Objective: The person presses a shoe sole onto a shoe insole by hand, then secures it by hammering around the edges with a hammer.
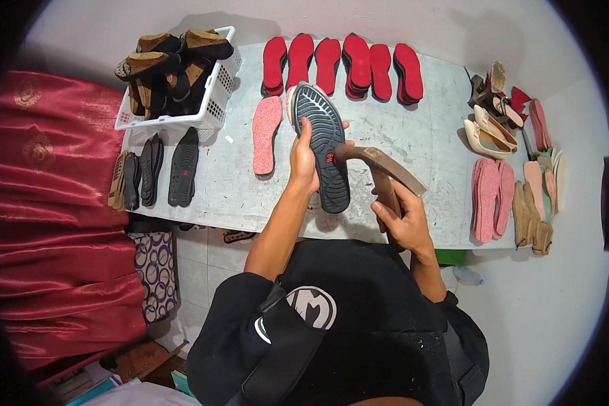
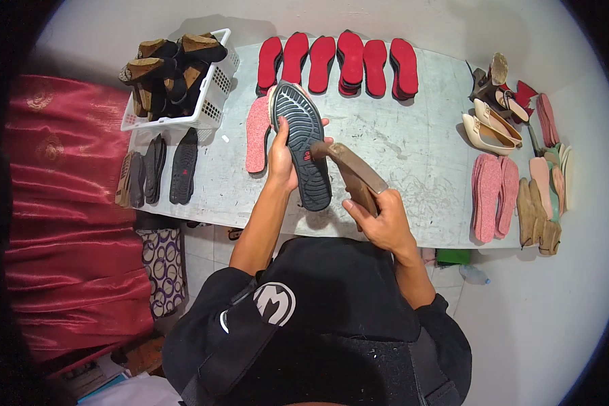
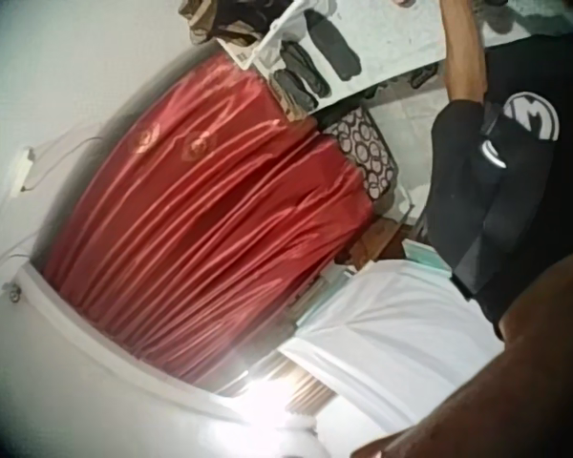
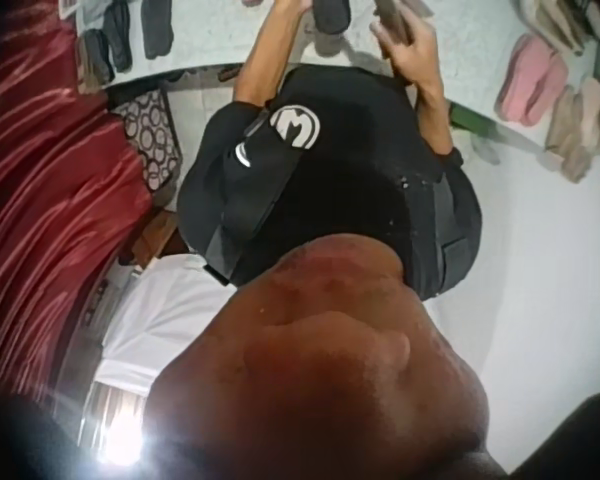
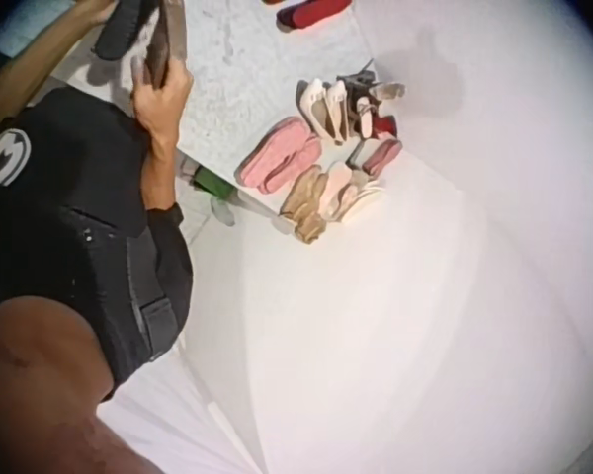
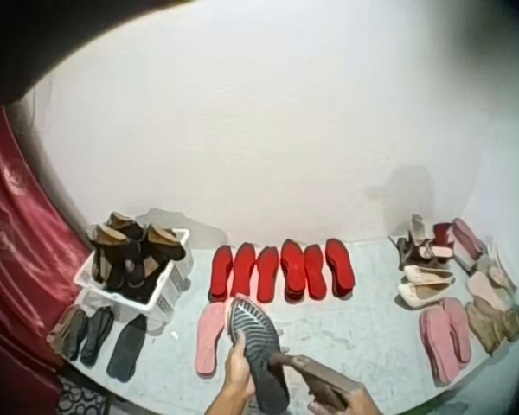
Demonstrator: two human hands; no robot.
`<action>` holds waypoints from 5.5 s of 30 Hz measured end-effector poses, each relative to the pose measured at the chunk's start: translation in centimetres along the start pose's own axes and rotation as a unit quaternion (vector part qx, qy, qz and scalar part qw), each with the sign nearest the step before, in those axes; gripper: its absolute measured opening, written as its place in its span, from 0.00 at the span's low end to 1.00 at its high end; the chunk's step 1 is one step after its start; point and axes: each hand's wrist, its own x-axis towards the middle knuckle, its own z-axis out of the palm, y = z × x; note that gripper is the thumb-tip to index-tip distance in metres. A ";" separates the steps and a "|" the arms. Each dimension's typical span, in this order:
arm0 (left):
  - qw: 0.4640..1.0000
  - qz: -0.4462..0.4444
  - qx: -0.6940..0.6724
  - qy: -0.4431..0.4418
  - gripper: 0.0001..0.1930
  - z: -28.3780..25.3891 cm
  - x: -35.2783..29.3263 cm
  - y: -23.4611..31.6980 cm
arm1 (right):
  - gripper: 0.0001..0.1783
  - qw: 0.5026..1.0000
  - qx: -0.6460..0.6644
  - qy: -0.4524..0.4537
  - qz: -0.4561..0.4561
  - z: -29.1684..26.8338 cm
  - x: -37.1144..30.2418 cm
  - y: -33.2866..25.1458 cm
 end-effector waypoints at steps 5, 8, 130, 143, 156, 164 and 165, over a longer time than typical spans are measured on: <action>1.000 0.006 -0.026 -0.014 0.33 1.5 0.1 -0.8 | 0.12 0.999 -0.017 0.027 0.006 0.1 0.3 1.3; 1.000 -0.010 -0.002 -0.004 0.34 1.0 0.2 -1.6 | 0.11 0.999 -0.036 0.040 0.009 -0.1 -0.1 0.8; 0.984 -0.164 0.052 -0.046 0.31 -1.2 -1.1 -1.9 | 0.14 0.995 -0.065 0.065 0.032 1.2 -0.4 0.0; 0.990 -0.130 0.043 -0.043 0.31 -1.4 0.1 -2.0 | 0.13 0.997 -0.073 0.032 0.024 2.1 -0.4 0.7; 0.995 -0.089 0.039 -0.026 0.33 -2.5 0.8 -1.0 | 0.13 0.995 -0.102 -0.017 -0.005 2.9 -1.3 0.6; 0.996 -0.087 -0.022 -0.022 0.34 -2.3 1.1 -0.9 | 0.14 0.996 -0.091 -0.010 -0.024 2.5 -2.2 0.5; 0.996 -0.079 -0.036 -0.022 0.34 -2.4 1.3 -0.8 | 0.14 0.995 -0.097 -0.032 -0.018 2.3 -2.3 0.5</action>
